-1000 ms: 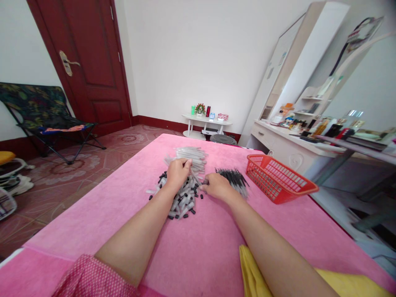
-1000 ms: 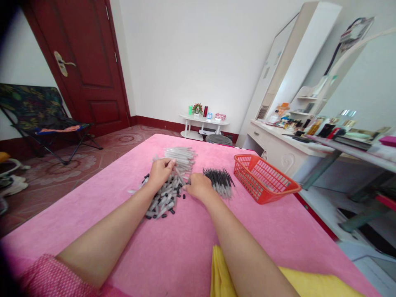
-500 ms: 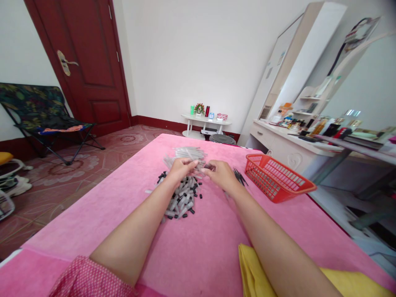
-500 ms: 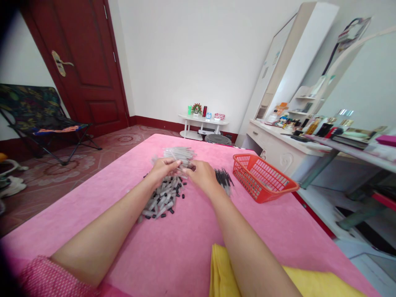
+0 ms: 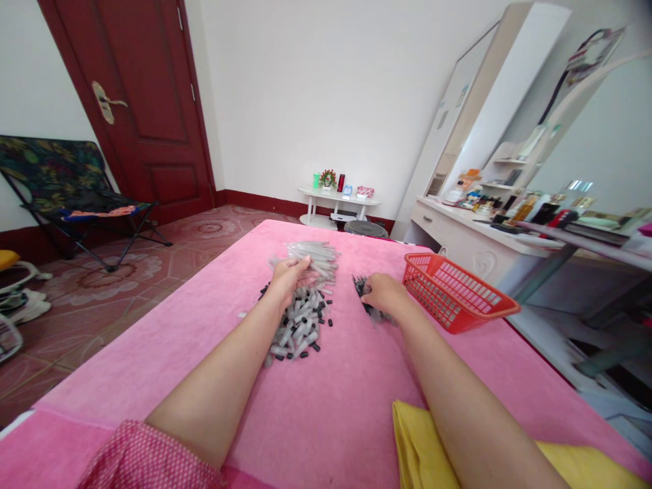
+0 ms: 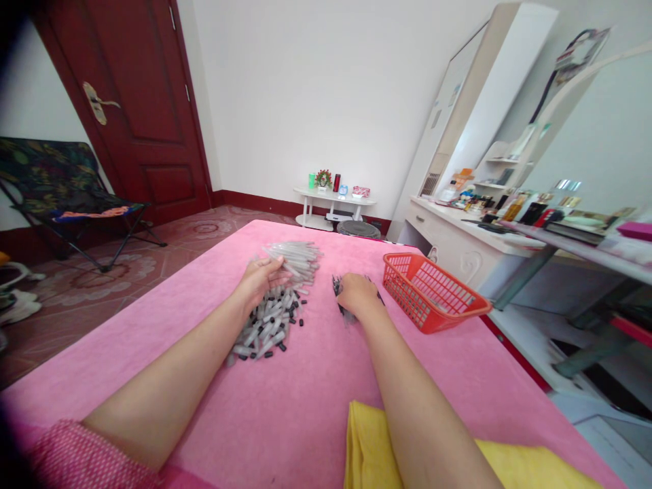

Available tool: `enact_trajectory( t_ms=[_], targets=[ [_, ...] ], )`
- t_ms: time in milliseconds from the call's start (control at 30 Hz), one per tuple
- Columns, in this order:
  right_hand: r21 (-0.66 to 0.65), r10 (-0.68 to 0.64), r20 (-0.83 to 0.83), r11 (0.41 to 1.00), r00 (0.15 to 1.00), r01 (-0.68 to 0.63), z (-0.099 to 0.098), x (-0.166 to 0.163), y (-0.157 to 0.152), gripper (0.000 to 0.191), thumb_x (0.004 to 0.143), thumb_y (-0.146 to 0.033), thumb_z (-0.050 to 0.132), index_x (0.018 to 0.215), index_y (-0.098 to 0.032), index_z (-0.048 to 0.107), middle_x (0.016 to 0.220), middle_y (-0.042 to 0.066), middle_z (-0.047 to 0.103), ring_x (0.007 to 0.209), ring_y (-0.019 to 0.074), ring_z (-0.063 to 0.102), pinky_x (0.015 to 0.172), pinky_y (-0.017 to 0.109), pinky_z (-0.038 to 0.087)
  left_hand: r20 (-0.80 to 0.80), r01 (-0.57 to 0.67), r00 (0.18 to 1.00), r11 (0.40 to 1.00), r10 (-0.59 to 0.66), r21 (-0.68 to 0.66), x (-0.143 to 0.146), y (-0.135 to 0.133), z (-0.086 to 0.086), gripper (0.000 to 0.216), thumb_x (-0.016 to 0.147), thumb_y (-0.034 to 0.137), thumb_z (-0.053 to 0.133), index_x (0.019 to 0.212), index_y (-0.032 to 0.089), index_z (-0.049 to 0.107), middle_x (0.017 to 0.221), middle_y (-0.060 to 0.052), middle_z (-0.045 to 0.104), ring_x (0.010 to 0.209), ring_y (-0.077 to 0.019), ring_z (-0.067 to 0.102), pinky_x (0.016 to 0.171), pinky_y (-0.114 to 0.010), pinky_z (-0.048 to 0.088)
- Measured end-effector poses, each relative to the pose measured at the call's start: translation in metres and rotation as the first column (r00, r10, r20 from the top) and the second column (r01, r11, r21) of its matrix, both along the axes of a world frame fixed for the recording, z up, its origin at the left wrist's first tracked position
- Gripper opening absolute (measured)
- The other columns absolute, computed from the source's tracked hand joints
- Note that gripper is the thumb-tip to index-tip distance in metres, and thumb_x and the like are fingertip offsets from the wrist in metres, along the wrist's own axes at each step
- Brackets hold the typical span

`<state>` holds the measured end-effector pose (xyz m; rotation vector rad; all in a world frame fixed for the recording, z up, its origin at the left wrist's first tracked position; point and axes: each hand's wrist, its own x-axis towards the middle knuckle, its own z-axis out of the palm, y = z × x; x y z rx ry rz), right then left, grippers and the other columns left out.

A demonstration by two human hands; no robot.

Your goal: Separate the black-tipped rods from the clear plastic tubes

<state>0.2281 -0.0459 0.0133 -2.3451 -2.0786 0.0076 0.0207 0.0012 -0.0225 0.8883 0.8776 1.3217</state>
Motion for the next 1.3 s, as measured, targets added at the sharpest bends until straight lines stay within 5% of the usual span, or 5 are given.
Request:
enact_trajectory(
  t_ms=[367, 633, 867, 1133, 1300],
  targets=[
    [0.082, 0.361, -0.167, 0.933, 0.918, -0.352, -0.022, -0.033, -0.002, 0.018, 0.073, -0.020, 0.056, 0.086, -0.022, 0.069, 0.088, 0.003, 0.070, 0.082, 0.0151, 0.062, 0.068, 0.021, 0.041, 0.024, -0.036, 0.999, 0.999, 0.036, 0.012, -0.001, 0.002, -0.003, 0.014, 0.075, 0.023, 0.065, 0.076, 0.010, 0.062, 0.068, -0.006, 0.067, 0.058, -0.0145, 0.066, 0.050, -0.021, 0.053],
    [0.143, 0.469, -0.136, 0.881, 0.873, -0.451, -0.028, -0.044, -0.008, 0.030, 0.074, -0.020, 0.056, 0.103, -0.025, 0.063, 0.098, 0.003, 0.067, 0.093, 0.0172, 0.059, 0.079, 0.023, 0.040, 0.028, -0.037, 0.999, 0.999, 0.036, 0.010, -0.002, 0.000, -0.002, 0.016, 0.074, 0.025, 0.066, 0.076, 0.010, 0.061, 0.066, -0.006, 0.066, 0.057, -0.0146, 0.066, 0.051, -0.021, 0.053],
    [0.190, 0.397, -0.086, 0.907, 0.914, -0.376, -0.030, -0.051, -0.009, 0.029, 0.075, -0.013, 0.049, 0.097, -0.023, 0.065, 0.103, 0.005, 0.065, 0.100, 0.0187, 0.058, 0.083, 0.025, 0.039, 0.027, -0.035, 0.999, 0.999, 0.035, 0.010, -0.002, -0.001, -0.003, 0.015, 0.075, 0.025, 0.066, 0.076, 0.010, 0.061, 0.065, -0.005, 0.066, 0.056, -0.0141, 0.066, 0.052, -0.021, 0.053],
    [0.131, 0.398, -0.121, 0.915, 0.909, -0.383, -0.030, -0.052, -0.009, 0.020, 0.077, -0.030, 0.054, 0.091, -0.024, 0.066, 0.092, 0.003, 0.068, 0.088, 0.0177, 0.061, 0.071, 0.024, 0.042, 0.031, -0.031, 0.999, 0.999, 0.031, 0.016, -0.001, 0.000, -0.003, 0.014, 0.076, 0.023, 0.064, 0.077, 0.010, 0.061, 0.066, -0.005, 0.066, 0.056, -0.0135, 0.066, 0.051, -0.021, 0.053],
    [0.186, 0.171, -0.051, 0.970, 0.984, -0.159, -0.012, -0.024, -0.002, 0.024, 0.079, -0.024, 0.049, 0.095, -0.024, 0.067, 0.099, 0.007, 0.068, 0.096, 0.0197, 0.061, 0.075, 0.026, 0.043, 0.026, -0.037, 0.999, 0.999, 0.037, 0.012, -0.002, 0.000, -0.004, 0.016, 0.075, 0.025, 0.066, 0.077, 0.010, 0.061, 0.068, -0.007, 0.067, 0.058, -0.0139, 0.066, 0.052, -0.021, 0.053]
  ],
)
